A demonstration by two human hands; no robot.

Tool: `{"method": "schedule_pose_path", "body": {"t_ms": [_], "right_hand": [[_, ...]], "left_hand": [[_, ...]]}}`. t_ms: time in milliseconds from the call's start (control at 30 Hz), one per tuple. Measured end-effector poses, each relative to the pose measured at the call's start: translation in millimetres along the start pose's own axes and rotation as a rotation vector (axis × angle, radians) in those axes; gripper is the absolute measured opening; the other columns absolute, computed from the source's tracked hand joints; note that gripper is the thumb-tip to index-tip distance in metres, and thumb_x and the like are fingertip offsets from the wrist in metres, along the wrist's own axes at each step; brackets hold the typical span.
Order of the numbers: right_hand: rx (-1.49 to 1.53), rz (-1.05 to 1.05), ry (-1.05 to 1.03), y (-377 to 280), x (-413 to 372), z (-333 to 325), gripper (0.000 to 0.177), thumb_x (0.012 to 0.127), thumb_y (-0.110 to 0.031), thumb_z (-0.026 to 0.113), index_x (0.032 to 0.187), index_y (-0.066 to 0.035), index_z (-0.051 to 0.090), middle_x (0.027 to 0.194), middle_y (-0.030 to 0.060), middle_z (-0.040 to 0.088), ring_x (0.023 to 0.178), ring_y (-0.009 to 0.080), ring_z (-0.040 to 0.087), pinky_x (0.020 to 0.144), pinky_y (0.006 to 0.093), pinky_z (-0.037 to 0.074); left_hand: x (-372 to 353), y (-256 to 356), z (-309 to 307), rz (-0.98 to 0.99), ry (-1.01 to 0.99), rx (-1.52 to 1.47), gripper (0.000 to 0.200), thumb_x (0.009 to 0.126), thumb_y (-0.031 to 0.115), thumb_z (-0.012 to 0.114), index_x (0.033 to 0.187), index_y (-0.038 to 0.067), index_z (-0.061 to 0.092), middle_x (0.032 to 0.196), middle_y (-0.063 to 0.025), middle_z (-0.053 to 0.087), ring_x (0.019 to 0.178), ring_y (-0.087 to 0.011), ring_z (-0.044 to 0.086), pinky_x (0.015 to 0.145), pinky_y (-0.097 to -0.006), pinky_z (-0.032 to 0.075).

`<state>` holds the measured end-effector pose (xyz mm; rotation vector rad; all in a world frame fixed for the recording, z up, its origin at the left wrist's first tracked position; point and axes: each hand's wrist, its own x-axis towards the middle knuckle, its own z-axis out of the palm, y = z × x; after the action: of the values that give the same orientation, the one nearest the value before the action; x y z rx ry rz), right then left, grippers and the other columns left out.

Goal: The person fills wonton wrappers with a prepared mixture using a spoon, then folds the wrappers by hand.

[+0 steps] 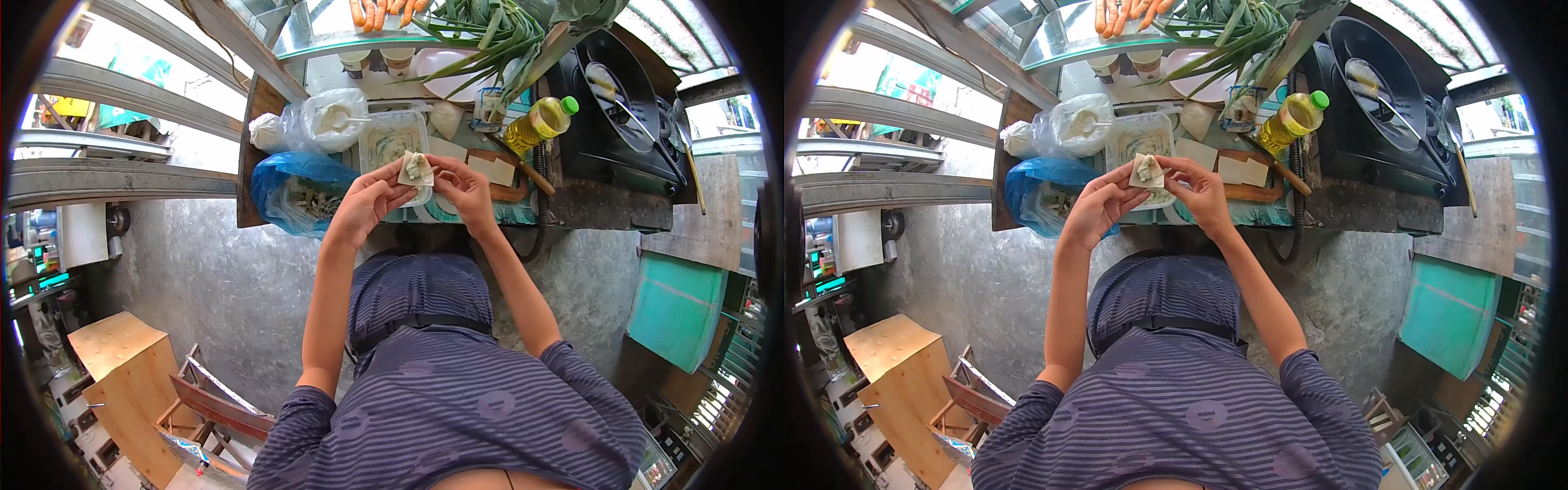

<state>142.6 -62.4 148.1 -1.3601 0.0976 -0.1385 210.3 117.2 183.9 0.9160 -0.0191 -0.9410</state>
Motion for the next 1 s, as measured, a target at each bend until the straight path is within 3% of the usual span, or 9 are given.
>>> {"method": "schedule_pose_path", "body": {"t_ms": [333,1000], "right_hand": [[0.157,0.074,0.022,-13.1,-1.4,9.0,0.038,0.081,-0.004,0.067,0.118,-0.001,0.059,0.107,0.0036,0.06,0.091,0.0096,0.054,0.086,0.0258,0.043],[0.157,-0.097,-0.034,-17.8,1.0,15.2,0.043,0.077,-0.001,0.07,0.119,-0.003,0.058,0.119,0.0065,0.059,0.104,0.013,0.053,0.091,0.0295,0.04]], "left_hand": [[-4.2,-3.9,5.0,0.115,0.002,0.108,0.046,0.088,-0.002,0.053,0.132,-0.002,0.042,0.127,-0.0129,0.051,0.114,-0.0204,0.053,0.099,-0.0337,0.045],[-12.8,3.1,7.0,0.231,0.03,0.271,0.044,0.088,-0.002,0.055,0.131,-0.002,0.045,0.122,-0.0114,0.055,0.108,-0.0193,0.057,0.091,-0.0353,0.051]]}}
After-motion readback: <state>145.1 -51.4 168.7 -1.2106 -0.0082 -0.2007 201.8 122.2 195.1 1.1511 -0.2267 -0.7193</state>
